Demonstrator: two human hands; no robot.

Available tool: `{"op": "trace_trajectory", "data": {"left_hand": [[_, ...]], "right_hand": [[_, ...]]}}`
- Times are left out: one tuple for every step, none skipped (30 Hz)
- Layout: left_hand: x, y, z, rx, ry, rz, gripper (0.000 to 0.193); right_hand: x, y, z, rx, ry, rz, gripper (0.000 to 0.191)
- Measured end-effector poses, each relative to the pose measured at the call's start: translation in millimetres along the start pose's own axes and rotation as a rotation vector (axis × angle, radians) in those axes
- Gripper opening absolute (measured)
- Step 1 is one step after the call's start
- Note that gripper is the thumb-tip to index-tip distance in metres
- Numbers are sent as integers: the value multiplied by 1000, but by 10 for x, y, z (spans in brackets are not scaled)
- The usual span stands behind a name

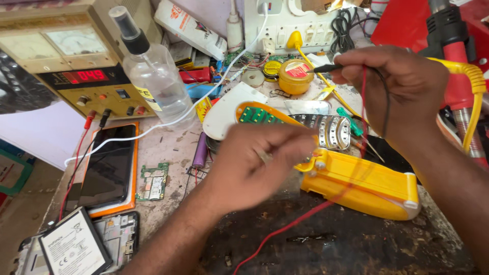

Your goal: The person disassembles a yellow portable LED light, removes the clear cover, and uses a screwdriver to pry off the LED panel. They then connect red and black wires to the LED panel to test it, causing the LEDs to light up. Finally, they reassemble the light by screwing the cover back on.

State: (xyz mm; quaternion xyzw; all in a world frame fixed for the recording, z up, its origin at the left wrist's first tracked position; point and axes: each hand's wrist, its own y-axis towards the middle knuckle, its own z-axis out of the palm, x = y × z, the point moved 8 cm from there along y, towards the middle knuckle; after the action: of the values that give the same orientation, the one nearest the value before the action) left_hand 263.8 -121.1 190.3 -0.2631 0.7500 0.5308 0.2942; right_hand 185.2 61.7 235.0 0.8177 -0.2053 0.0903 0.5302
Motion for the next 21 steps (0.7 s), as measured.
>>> {"op": "trace_trajectory", "data": {"left_hand": [[10,2,-123,-162,48,-28,22],[-49,4,-183,-224,169,8,25],[-116,8,-231,-284,288,44,27],[-198,1,-263,-343,406,82,30],[-324,-9,-209,-319,486,192,34],[-445,-32,-136,-293,563,303,39],[-551,-59,-60,-265,639,415,43],[-617,-88,-2,-241,713,478,39],[-675,-131,59,-215,788,540,37],[-713,-165,118,-185,863,602,36],[-722,-179,133,-184,874,618,35],[-727,-196,151,-181,884,635,34],[-724,-206,167,-178,893,655,33],[-705,-206,173,-156,873,652,34],[-687,-208,170,-136,856,649,34],[-668,-208,168,-115,842,647,35],[-657,-200,116,-158,765,623,30],[-642,-197,83,-200,687,595,26],[-619,-193,55,-240,605,567,21],[-502,-149,-51,-313,348,425,18],[-342,-115,-129,-377,91,278,14]], "right_hand": [[72,-14,-1,10,-48,-31,24],[155,-35,18,38,-93,-53,24],[245,-57,41,64,-138,-77,24],[331,-80,81,108,-182,-94,25],[412,-104,124,153,-228,-112,27],[506,-129,143,155,-250,-152,27],[588,-153,173,157,-273,-192,28],[652,-168,201,159,-294,-231,28],[656,-163,225,178,-235,-210,28],[649,-158,251,195,-175,-188,28],[638,-158,268,213,-116,-164,28],[656,-171,304,249,-145,-197,28],[667,-188,340,285,-177,-229,29],[674,-212,372,323,-208,-261,30],[670,-228,379,318,-188,-265,30],[667,-253,398,312,-166,-271,29],[654,-263,408,305,-144,-279,29],[535,-238,401,283,-232,-180,26],[407,-211,380,261,-322,-78,24],[281,-190,336,237,-413,24,23],[220,-171,274,178,-189,86,21]]}}
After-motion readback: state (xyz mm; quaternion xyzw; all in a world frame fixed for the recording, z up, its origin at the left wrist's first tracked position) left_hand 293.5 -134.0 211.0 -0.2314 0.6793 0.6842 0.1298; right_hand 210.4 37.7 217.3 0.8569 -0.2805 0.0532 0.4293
